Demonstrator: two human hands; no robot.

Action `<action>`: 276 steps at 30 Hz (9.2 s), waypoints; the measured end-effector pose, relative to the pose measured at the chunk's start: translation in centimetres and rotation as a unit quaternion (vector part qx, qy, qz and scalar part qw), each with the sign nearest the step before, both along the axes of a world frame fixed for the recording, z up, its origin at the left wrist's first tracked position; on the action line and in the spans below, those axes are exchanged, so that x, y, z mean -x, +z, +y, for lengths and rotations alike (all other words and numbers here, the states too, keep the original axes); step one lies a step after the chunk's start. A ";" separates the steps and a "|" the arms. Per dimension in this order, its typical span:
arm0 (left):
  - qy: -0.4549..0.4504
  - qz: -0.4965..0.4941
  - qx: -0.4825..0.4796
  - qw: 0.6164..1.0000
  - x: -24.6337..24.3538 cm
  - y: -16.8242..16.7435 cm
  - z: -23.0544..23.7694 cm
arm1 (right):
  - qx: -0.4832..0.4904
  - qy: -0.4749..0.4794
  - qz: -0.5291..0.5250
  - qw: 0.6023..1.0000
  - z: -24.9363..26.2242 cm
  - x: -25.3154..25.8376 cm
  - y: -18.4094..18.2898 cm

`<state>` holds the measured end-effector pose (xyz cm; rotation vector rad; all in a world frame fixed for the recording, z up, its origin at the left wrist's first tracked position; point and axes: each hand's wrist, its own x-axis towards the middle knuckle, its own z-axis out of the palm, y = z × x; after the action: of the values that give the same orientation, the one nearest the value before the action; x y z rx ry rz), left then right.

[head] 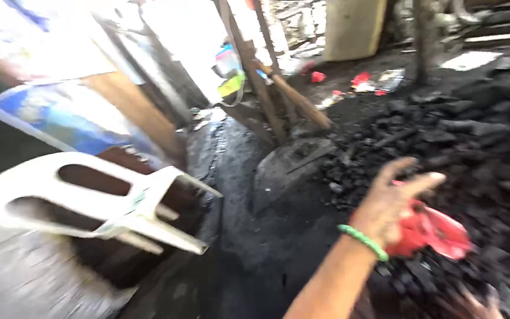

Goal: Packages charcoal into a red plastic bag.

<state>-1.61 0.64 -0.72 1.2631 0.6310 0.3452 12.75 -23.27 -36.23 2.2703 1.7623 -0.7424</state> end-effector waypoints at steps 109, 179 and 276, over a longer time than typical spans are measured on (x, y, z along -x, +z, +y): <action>-0.244 0.052 0.022 0.968 -2.9 -3.5 -5.0 | -0.139 -0.263 0.233 0.926 4.9 -0.4 18.1; -0.416 0.187 -0.071 0.887 -5.0 -3.7 -6.5 | -0.521 -0.045 0.087 0.848 -0.2 0.6 31.2; -0.366 0.102 -0.180 0.907 -2.5 -3.9 -10.0 | -0.705 -0.185 -0.047 0.683 -2.5 6.3 22.2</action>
<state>0.87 -9.33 -4.61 1.8058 0.2280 -0.3178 6.50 -25.78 -13.99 3.3839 2.0932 1.2859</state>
